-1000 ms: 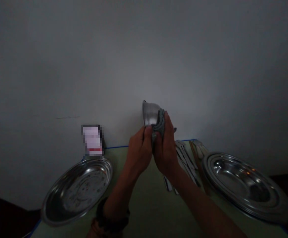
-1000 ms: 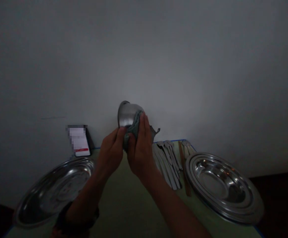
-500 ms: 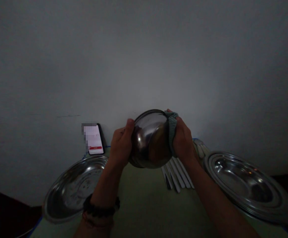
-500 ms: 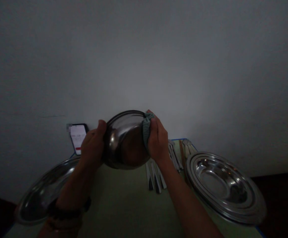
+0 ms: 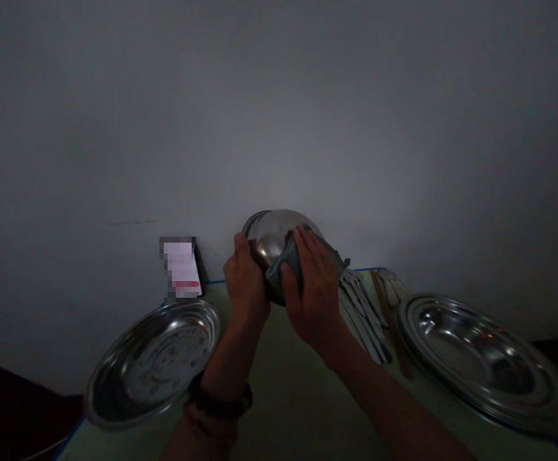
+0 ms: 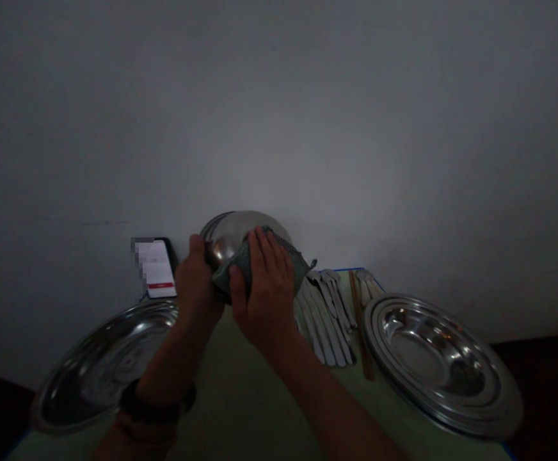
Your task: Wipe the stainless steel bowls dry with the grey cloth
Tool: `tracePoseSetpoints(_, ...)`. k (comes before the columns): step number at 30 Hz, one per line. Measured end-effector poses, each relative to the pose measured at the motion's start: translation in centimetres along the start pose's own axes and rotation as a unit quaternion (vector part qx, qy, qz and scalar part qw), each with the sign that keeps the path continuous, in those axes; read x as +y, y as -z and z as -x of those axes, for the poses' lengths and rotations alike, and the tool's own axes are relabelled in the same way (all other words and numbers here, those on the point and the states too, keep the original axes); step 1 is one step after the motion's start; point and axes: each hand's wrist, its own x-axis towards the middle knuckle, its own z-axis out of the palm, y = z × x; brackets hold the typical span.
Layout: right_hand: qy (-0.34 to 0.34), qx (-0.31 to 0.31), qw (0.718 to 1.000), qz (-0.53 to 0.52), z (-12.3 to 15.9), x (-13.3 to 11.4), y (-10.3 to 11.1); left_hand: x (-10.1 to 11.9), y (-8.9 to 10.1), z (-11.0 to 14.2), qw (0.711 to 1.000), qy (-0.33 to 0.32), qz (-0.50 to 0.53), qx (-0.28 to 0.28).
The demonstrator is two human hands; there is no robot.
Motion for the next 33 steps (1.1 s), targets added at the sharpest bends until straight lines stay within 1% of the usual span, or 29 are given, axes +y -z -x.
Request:
tracePoseSetpoints(3,-0.003,-0.001,1.0,-0.03,-0.4,0.4,0.2,0.3,0.2,0.4,0.991,-0.071,-0.091,-0.061)
tracePoseSetpoints(5,-0.004,0.005,0.998,-0.057,-0.7,0.9,0.4,0.1,0.3,0.4,0.981,-0.1,-0.125,-0.113)
tracePoseSetpoints(7,-0.008,0.013,0.998,-0.068,-1.2,1.4,0.7,-0.3,0.4,0.3,0.97,-0.095,-0.133,-0.179)
tracePoseSetpoints(10,-0.019,0.019,0.998,-0.062,-1.9,1.9,1.5,-0.9,0.5,-0.1,0.952,-0.088,-0.115,-0.27)
tracePoseSetpoints(13,-0.045,0.016,0.995,-0.084,-2.7,2.2,2.2,-1.1,1.0,-0.7,0.939,-0.09,-0.111,-0.312)
tracePoseSetpoints(15,-0.077,0.014,0.99,-0.114,-3.0,2.7,2.5,-0.8,1.6,-1.2,0.933,-0.078,-0.119,-0.33)
tracePoseSetpoints(17,-0.127,0.016,0.982,-0.139,-3.1,3.6,2.6,-0.2,2.5,-1.9,0.929,-0.077,-0.126,-0.339)
tracePoseSetpoints(18,-0.157,0.023,0.976,-0.146,-3.0,4.1,2.5,0.2,3.1,-2.3,0.93,-0.088,-0.129,-0.333)
tracePoseSetpoints(20,-0.219,0.022,0.963,-0.156,-2.7,5.3,2.0,1.0,4.4,-3.1,0.938,-0.127,-0.137,-0.292)
tracePoseSetpoints(21,-0.245,0.008,0.956,-0.162,-2.5,5.8,1.7,1.4,5.1,-3.5,0.945,-0.151,-0.128,-0.258)
tracePoseSetpoints(22,-0.264,-0.026,0.948,-0.175,-2.3,6.1,1.3,1.8,5.7,-3.8,0.951,-0.168,-0.122,-0.228)
tracePoseSetpoints(25,-0.27,-0.124,0.929,-0.22,-1.6,6.1,0.2,2.8,7.3,-3.9,0.952,-0.209,-0.113,-0.194)
tracePoseSetpoints(26,-0.282,-0.146,0.914,-0.253,-1.5,5.8,0.0,3.1,7.5,-3.7,0.948,-0.219,-0.119,-0.198)
tracePoseSetpoints(27,-0.308,-0.16,0.889,-0.299,-1.6,5.5,0.0,3.3,7.6,-3.5,0.94,-0.227,-0.133,-0.215)
tracePoseSetpoints(28,-0.345,-0.164,0.854,-0.353,-1.7,5.2,0.1,3.5,7.5,-3.1,0.928,-0.232,-0.156,-0.247)
tracePoseSetpoints(29,-0.392,-0.156,0.811,-0.405,-1.9,5.0,0.4,3.6,7.4,-2.8,0.911,-0.235,-0.182,-0.285)
tracePoseSetpoints(30,-0.44,-0.14,0.765,-0.449,-2.2,4.8,0.8,3.6,7.1,-2.5,0.889,-0.24,-0.21,-0.329)
tracePoseSetpoints(31,-0.48,-0.123,0.726,-0.478,-2.5,4.7,1.4,3.6,6.7,-2.3,0.866,-0.247,-0.233,-0.368)
tracePoseSetpoints(32,-0.511,-0.114,0.699,-0.486,-2.8,4.7,2.0,3.4,6.4,-2.1,0.842,-0.259,-0.249,-0.403)
tracePoseSetpoints(33,-0.525,-0.123,0.683,-0.493,-3.1,4.7,2.7,3.2,6.0,-2.0,0.819,-0.275,-0.263,-0.43)
